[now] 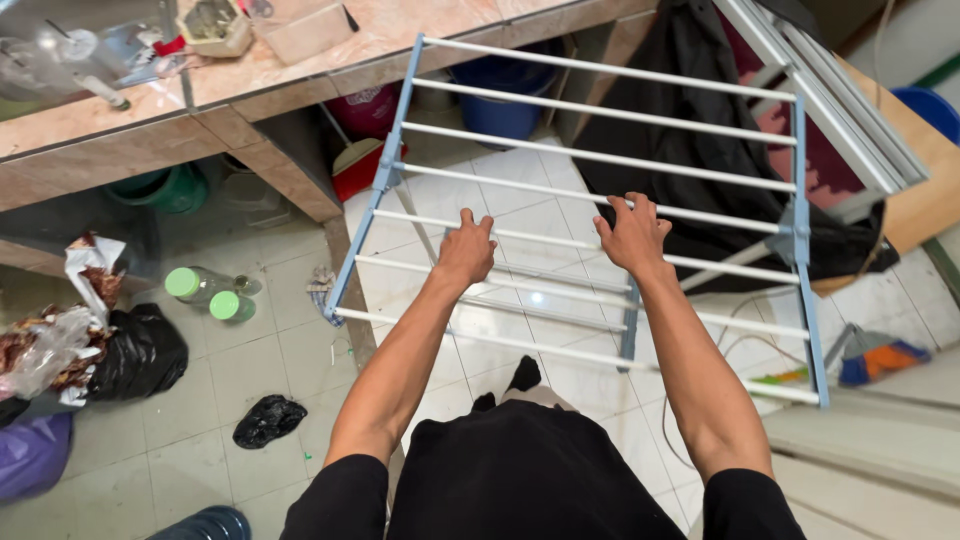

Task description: The person assembles a folding clothes-drying rack on the floor, fitting white horizontal bars into the blue plastic frame joints and using a screwdriver to tighten the connectors. They press each bar into place, adjust the frame, and reposition the rack as they work around it.

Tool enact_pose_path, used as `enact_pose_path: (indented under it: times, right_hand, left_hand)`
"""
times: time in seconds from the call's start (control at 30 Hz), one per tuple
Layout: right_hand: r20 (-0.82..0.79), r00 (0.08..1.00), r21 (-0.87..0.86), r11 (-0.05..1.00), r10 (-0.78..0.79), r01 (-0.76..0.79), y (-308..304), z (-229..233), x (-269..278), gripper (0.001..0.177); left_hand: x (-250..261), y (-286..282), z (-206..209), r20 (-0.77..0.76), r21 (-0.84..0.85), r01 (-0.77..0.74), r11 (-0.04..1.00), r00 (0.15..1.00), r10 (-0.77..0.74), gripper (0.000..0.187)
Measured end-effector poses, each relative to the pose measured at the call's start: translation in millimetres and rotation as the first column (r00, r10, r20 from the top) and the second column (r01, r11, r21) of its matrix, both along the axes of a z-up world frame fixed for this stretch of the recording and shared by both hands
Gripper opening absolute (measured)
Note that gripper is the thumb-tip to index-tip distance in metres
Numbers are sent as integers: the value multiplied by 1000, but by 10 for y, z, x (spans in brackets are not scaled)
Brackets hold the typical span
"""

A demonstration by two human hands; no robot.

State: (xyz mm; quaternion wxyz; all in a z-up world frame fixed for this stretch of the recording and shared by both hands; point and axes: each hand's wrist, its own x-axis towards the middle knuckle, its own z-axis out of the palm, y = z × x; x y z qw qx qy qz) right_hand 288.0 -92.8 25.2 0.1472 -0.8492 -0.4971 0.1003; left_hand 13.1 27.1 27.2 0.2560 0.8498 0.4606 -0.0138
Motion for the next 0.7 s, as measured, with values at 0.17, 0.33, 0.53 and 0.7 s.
enact_pose_path:
  times: [0.17,0.33,0.53,0.7]
  right_hand:
    - [-12,995,-22,995,96,-97,430,-175,165,59]
    - [-66,983,-122,977,170,-177,526,-350,204,39]
    - [-17,953,125,947,301,-297,581,-313,163,33]
    - [-159,948,49,961,277,-273,685,-279,200,31]
  left_hand:
    - [89,191,-239,-1,56,17,998,1000,-17,38]
    - [101,165,-157,-31,127,48,991,999,-44,48]
    - [113,120,-58,-149,409,250,878,967,-206,54]
    - [85,230,-260,-3,325,226,919,971,-238,49]
